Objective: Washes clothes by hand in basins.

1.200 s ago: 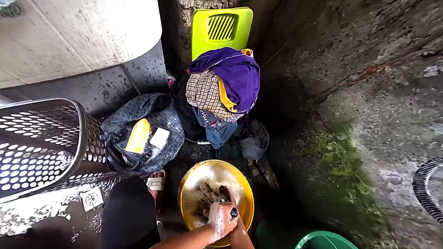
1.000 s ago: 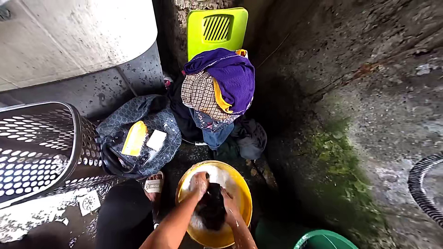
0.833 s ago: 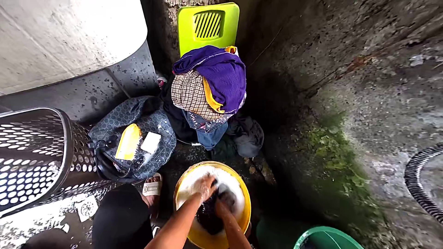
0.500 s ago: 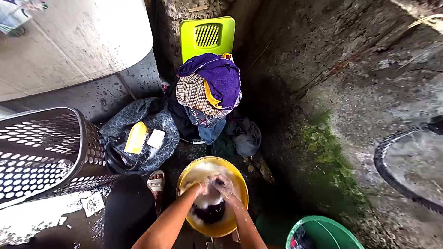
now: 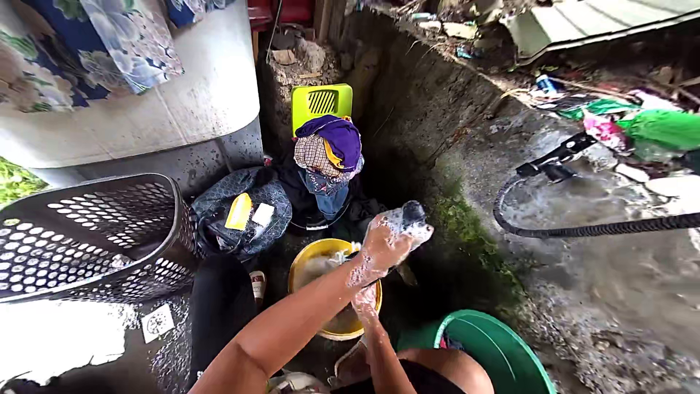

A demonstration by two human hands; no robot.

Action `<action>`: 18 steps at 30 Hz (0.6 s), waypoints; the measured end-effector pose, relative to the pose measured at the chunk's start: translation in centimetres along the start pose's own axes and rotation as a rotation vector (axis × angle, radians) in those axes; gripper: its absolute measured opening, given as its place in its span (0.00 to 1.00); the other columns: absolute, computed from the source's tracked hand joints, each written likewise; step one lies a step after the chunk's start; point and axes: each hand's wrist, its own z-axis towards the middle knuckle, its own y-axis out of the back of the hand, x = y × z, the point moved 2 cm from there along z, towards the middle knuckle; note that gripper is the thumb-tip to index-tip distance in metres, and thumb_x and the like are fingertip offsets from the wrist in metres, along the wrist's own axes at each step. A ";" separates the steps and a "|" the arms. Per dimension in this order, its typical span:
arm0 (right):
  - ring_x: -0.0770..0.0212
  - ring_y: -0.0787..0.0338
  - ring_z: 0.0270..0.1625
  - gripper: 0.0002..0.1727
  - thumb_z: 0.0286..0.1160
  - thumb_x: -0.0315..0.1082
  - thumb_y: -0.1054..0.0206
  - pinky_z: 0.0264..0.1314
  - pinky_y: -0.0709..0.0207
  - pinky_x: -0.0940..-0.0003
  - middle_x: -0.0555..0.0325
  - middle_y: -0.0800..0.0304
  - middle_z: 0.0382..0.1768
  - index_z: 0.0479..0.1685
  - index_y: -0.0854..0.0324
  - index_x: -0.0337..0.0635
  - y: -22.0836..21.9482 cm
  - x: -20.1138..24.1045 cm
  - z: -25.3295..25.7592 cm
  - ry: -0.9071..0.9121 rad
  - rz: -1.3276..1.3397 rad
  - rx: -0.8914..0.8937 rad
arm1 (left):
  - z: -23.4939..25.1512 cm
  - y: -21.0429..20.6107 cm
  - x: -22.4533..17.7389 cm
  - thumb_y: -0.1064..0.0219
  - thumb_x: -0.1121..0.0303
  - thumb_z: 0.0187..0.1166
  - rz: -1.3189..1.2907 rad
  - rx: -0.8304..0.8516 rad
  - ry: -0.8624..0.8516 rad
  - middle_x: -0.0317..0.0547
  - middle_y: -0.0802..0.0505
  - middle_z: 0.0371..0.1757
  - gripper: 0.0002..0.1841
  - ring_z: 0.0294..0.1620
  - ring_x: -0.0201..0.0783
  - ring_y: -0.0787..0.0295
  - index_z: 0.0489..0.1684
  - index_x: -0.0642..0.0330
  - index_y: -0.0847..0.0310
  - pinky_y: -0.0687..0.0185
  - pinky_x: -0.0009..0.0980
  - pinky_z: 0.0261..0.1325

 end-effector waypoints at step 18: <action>0.39 0.23 0.78 0.45 0.48 0.19 0.23 0.83 0.32 0.45 0.29 0.23 0.74 0.79 0.32 0.27 1.2 10.3 0.8 0.254 -0.314 0.149 | -6.6 9.1 17.0 0.15 0.65 0.53 0.499 -0.114 0.084 0.75 0.27 0.82 0.56 0.86 0.60 0.32 0.86 0.81 0.46 0.41 0.47 0.90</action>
